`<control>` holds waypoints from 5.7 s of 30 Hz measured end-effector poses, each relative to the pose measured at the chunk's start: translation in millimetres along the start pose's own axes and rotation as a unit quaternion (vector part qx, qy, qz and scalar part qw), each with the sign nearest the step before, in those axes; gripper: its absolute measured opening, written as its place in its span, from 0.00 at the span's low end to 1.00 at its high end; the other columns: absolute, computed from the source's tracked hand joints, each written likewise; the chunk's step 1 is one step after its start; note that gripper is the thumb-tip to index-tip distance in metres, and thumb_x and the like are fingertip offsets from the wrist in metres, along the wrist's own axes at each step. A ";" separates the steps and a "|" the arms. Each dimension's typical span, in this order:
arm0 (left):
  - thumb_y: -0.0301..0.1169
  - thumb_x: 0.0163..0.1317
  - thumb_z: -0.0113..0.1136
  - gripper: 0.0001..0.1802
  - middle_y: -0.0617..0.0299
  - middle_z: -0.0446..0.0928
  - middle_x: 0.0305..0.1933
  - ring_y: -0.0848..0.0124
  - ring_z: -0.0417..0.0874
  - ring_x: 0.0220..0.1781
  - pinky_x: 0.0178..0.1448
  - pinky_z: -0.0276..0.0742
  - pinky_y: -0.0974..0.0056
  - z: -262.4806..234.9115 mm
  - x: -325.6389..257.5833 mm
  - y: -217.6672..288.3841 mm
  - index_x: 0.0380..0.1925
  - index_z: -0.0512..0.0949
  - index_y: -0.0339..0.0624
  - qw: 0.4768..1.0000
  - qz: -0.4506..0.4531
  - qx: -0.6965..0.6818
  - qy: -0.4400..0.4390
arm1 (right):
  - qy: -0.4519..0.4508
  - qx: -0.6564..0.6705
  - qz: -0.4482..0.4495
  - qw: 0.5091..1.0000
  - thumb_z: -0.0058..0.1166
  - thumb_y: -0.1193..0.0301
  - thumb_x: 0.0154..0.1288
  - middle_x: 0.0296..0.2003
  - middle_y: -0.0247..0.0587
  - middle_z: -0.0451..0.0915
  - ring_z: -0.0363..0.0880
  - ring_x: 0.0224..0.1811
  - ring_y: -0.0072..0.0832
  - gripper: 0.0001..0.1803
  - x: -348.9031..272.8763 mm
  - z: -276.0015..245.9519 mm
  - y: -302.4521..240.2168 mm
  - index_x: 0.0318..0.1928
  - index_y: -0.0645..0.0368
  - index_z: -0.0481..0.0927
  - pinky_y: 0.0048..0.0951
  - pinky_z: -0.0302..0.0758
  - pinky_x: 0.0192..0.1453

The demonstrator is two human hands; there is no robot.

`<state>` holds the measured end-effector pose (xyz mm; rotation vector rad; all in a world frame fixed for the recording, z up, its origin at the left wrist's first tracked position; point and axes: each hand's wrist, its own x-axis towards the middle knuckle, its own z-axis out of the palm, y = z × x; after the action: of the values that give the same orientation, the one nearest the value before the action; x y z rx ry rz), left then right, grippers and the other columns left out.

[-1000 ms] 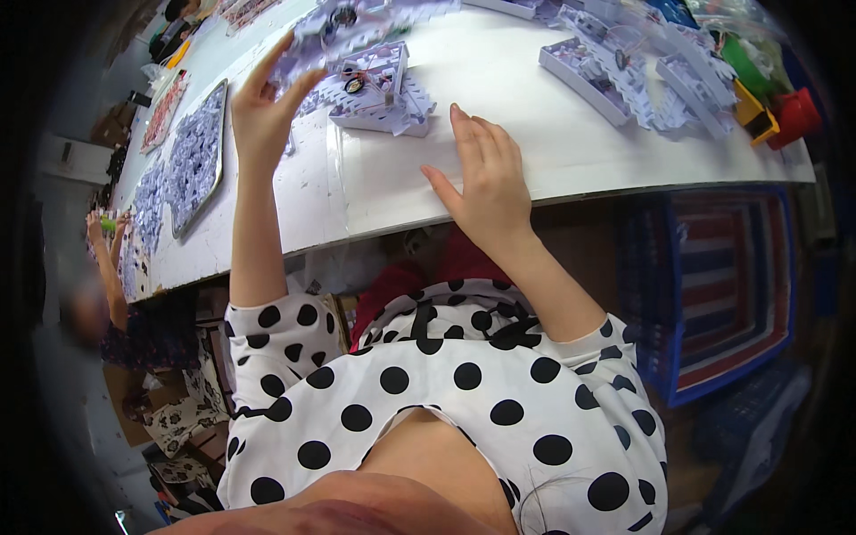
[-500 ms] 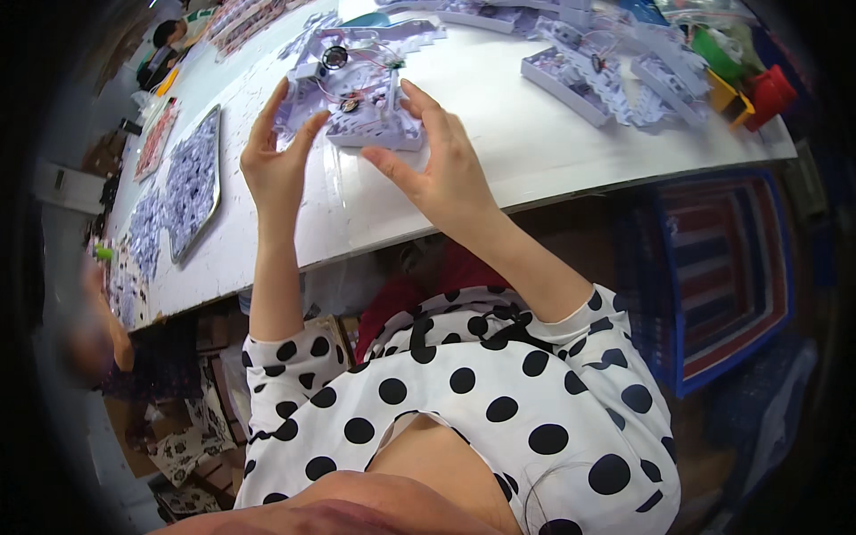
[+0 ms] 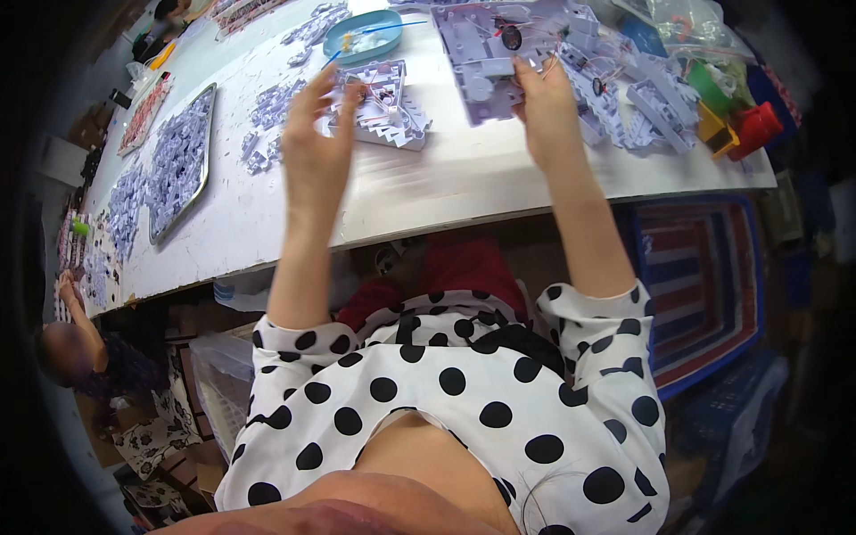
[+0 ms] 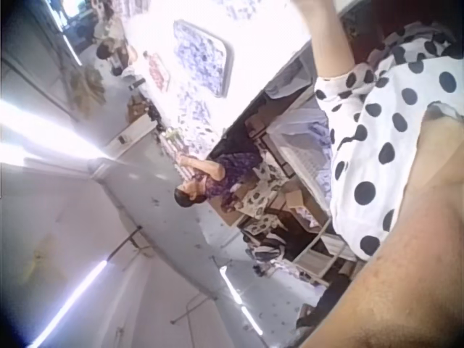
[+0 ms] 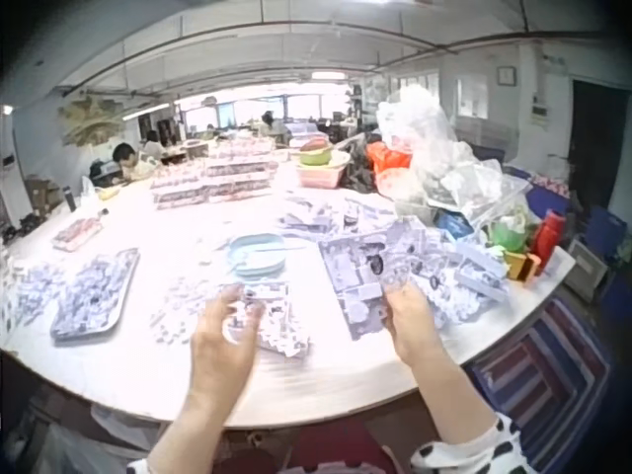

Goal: The recorder is assembling small white and purple plastic components, inserting a small electronic motor/unit with wires and a circuit board into the plastic housing.

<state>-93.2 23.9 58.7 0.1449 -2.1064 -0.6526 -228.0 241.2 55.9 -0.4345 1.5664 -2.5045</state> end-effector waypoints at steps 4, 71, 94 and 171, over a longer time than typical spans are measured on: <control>0.53 0.67 0.65 0.34 0.44 0.83 0.48 0.61 0.86 0.38 0.42 0.83 0.59 -24.4 3.8 -58.2 0.61 0.77 0.35 0.969 -0.199 0.117 -0.083 | -0.102 -0.105 0.053 0.988 0.54 0.67 0.77 0.47 0.30 0.82 0.80 0.43 0.16 0.18 25.4 -7.5 -15.6 0.63 0.56 0.72 0.19 0.76 0.45; 0.25 0.71 0.58 0.20 0.64 0.74 0.25 0.77 0.75 0.27 0.35 0.73 0.69 -53.8 -63.0 -45.0 0.62 0.77 0.40 0.946 -0.289 -0.090 -0.115 | -0.080 -0.845 -0.290 0.443 0.59 0.73 0.61 0.40 0.47 0.89 0.90 0.46 0.42 0.10 286.9 116.8 83.4 0.40 0.55 0.91 0.43 0.86 0.46; 0.24 0.74 0.55 0.15 0.60 0.81 0.36 0.77 0.81 0.34 0.38 0.80 0.71 -56.8 -74.9 -67.2 0.57 0.79 0.35 0.907 -0.299 -0.294 0.031 | -0.229 -0.565 -0.559 0.562 0.67 0.81 0.55 0.51 0.48 0.87 0.87 0.40 0.36 0.20 -24.3 39.1 -13.3 0.51 0.61 0.87 0.28 0.84 0.40; 0.16 0.58 0.70 0.17 0.55 0.86 0.46 0.69 0.89 0.46 0.52 0.88 0.68 -108.0 -67.9 -12.0 0.49 0.85 0.34 0.977 -0.088 -0.175 -0.086 | -0.388 -0.287 -0.216 0.849 0.72 0.64 0.57 0.36 0.43 0.84 0.80 0.42 0.33 0.16 -62.2 125.0 42.9 0.45 0.56 0.91 0.31 0.77 0.42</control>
<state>31.1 -6.3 52.2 0.0812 -2.1189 -1.1680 -129.5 133.3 58.7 -1.7786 1.8996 -1.5870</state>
